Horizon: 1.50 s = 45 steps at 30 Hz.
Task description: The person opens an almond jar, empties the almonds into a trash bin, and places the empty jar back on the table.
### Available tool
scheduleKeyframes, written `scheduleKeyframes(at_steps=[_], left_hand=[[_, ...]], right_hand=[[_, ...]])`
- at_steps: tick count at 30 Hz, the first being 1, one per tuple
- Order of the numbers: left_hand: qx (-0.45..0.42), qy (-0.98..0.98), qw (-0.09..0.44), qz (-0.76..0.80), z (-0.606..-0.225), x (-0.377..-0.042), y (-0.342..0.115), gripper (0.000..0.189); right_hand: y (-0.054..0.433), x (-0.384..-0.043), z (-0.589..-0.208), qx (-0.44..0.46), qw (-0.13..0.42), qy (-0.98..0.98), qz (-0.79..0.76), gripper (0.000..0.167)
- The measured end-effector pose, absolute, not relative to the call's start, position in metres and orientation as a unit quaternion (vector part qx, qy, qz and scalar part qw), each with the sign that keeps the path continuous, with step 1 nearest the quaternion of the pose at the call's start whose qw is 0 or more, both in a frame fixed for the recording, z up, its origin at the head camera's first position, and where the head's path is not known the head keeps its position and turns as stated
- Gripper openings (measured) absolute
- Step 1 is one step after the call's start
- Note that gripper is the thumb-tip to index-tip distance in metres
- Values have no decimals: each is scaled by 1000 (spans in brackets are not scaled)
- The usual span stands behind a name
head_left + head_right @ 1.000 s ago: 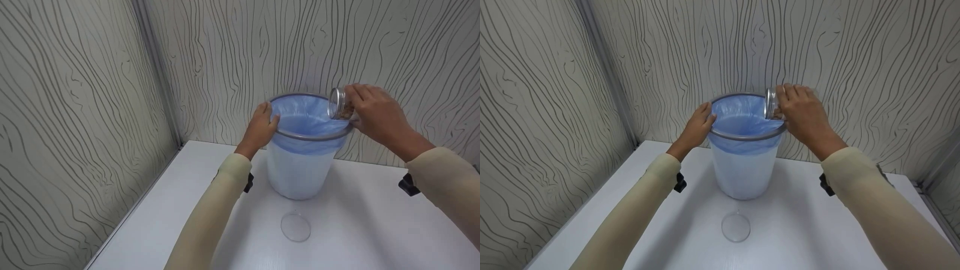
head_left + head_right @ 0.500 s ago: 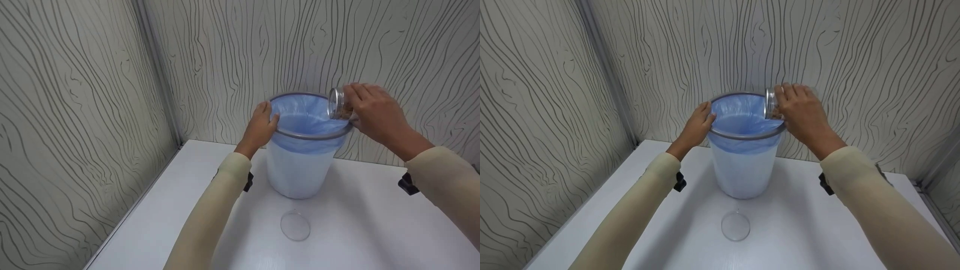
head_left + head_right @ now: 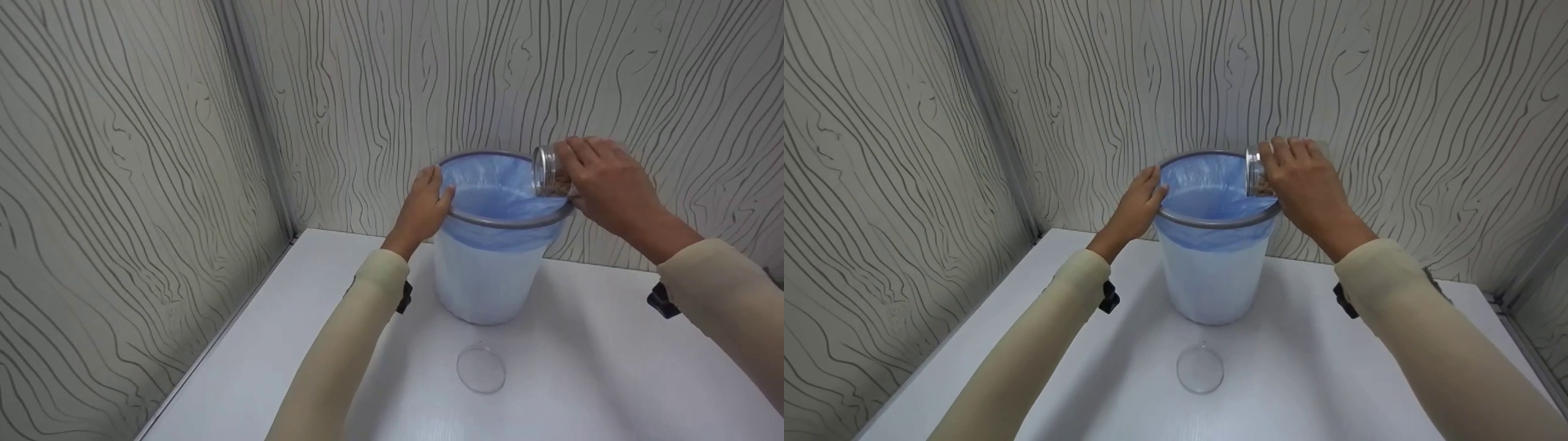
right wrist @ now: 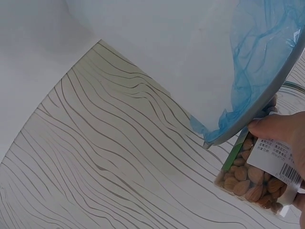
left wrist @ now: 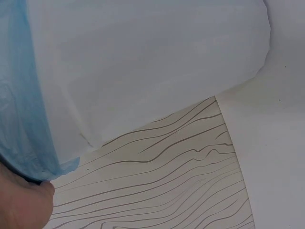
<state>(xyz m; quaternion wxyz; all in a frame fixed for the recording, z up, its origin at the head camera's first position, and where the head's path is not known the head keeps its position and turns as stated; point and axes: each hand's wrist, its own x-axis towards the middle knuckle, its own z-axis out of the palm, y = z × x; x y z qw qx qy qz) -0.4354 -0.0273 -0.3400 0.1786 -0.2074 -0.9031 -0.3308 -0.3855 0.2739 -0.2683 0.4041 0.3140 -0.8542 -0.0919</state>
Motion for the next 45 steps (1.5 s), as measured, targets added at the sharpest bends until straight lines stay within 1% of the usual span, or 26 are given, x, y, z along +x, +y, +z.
scheduleKeyframes(at_steps=[12, 22, 36, 45], left_hand=[[-212, -901, 176, -336, -340, -438, -27, 64], [-217, -899, 178, -335, -340, -438, -28, 63], [-209, -905, 168, -329, -339, -438, -27, 61], [-209, -910, 160, -321, -338, -437, -27, 64]], right_hand=[[274, -386, -269, 325, 397, -852, -100, 95], [273, -387, -268, 334, 398, -847, -114, 84], [272, -388, -268, 337, 394, -845, -133, 81], [271, -387, -267, 350, 388, -840, -145, 79]])
